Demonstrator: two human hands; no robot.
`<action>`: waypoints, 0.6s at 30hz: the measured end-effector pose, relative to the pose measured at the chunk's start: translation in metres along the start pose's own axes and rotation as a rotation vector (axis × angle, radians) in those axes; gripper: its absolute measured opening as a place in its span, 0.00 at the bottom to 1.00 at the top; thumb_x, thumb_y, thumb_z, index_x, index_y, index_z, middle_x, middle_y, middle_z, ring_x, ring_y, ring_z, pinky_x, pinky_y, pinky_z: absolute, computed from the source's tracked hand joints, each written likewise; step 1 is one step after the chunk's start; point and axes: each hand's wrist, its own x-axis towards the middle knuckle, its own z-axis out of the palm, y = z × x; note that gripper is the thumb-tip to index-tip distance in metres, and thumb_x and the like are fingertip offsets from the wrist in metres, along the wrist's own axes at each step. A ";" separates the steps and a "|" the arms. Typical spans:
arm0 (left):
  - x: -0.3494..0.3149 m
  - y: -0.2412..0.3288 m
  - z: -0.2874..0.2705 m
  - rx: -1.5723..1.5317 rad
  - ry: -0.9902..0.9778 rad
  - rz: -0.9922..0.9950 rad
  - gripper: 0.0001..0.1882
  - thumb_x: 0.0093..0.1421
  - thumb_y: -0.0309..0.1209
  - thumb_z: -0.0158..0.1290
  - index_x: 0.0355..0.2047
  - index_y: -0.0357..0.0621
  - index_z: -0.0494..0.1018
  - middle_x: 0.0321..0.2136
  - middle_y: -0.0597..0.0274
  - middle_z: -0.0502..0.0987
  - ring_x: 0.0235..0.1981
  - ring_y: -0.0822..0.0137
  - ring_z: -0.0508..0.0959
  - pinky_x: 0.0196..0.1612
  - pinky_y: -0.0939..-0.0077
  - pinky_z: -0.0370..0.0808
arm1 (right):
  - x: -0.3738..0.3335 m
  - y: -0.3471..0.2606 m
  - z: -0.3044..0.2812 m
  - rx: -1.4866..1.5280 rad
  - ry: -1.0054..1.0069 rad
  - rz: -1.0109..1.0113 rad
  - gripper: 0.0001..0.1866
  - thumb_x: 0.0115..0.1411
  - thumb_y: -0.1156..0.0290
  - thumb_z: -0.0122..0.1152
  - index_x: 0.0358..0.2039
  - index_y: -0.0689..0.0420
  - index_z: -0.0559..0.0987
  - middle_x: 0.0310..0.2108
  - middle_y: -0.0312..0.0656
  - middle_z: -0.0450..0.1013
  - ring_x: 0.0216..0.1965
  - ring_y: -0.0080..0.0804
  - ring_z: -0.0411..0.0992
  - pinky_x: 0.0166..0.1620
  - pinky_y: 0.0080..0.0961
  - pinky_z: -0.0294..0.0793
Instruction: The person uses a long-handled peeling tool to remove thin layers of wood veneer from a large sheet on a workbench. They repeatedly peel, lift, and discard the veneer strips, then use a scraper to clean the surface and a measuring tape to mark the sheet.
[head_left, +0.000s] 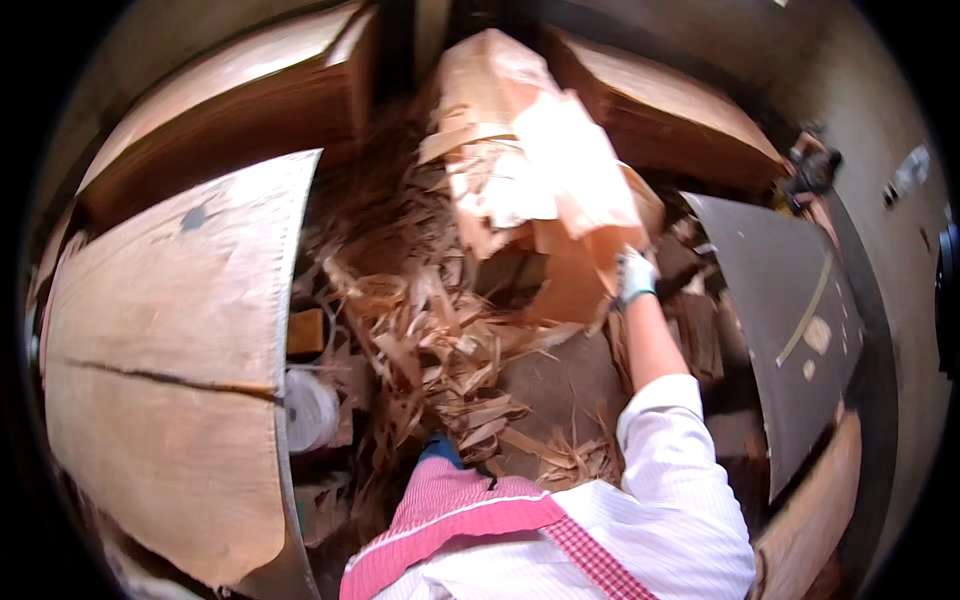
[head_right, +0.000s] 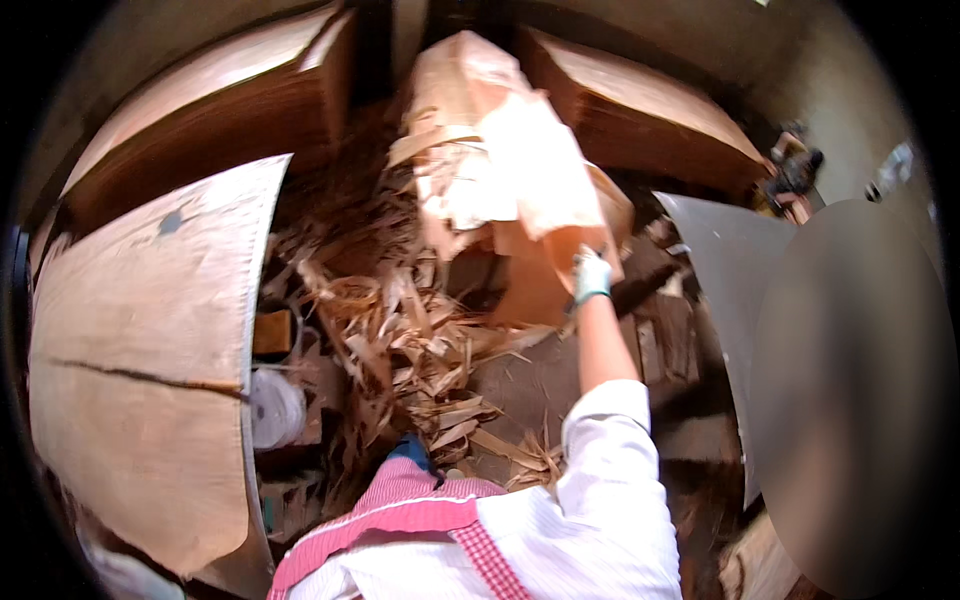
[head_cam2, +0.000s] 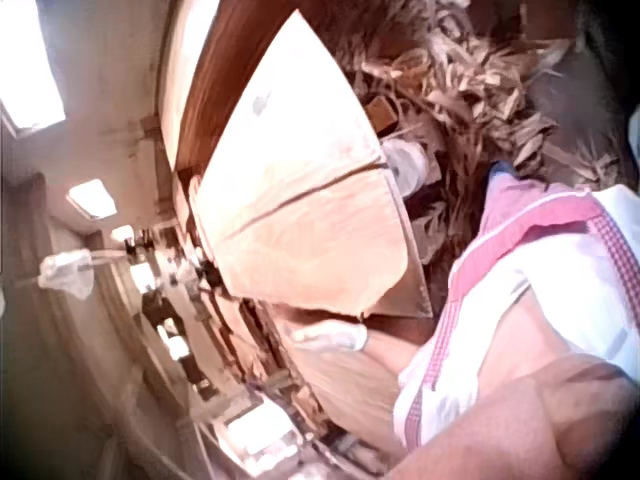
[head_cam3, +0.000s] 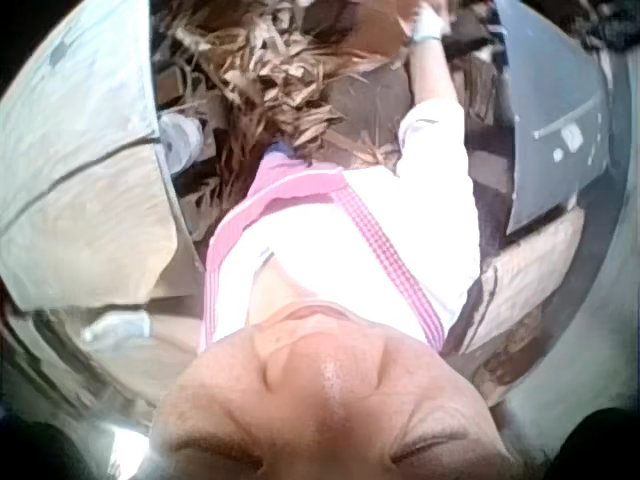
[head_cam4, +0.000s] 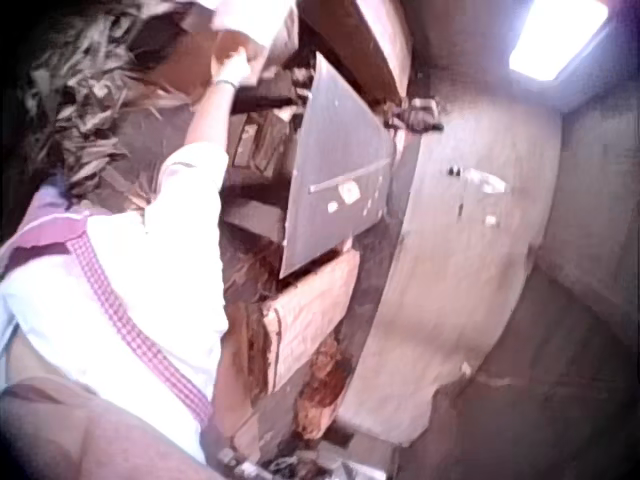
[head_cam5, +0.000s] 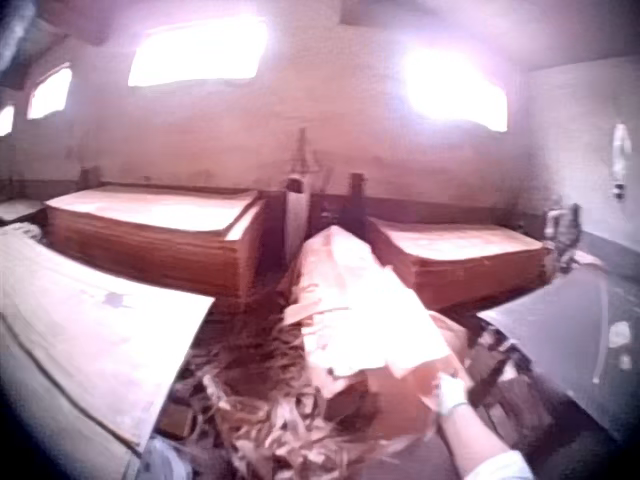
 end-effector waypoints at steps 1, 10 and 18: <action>0.004 0.004 0.013 -0.096 -0.052 0.019 0.25 0.70 0.42 0.33 0.50 0.32 0.69 0.50 0.45 0.71 0.51 0.52 0.70 0.56 0.60 0.65 | 0.015 0.005 -0.004 0.243 -0.212 0.123 0.20 0.57 0.44 0.57 0.20 0.45 0.75 0.09 0.28 0.61 0.08 0.23 0.56 0.12 0.22 0.52; -0.004 0.092 0.153 -0.478 -0.280 0.029 0.19 0.68 0.35 0.37 0.43 0.33 0.73 0.43 0.51 0.76 0.46 0.56 0.75 0.51 0.63 0.72 | 0.163 0.026 -0.018 0.004 -0.044 0.277 0.18 0.58 0.41 0.53 0.33 0.43 0.73 0.23 0.34 0.65 0.16 0.29 0.57 0.19 0.28 0.59; -0.077 0.086 0.149 0.003 -0.290 -0.055 0.10 0.63 0.31 0.46 0.36 0.39 0.75 0.34 0.51 0.78 0.39 0.49 0.76 0.44 0.61 0.71 | 0.236 -0.009 0.044 0.058 -0.083 0.154 0.16 0.63 0.51 0.49 0.37 0.49 0.75 0.13 0.32 0.56 0.14 0.28 0.57 0.17 0.26 0.57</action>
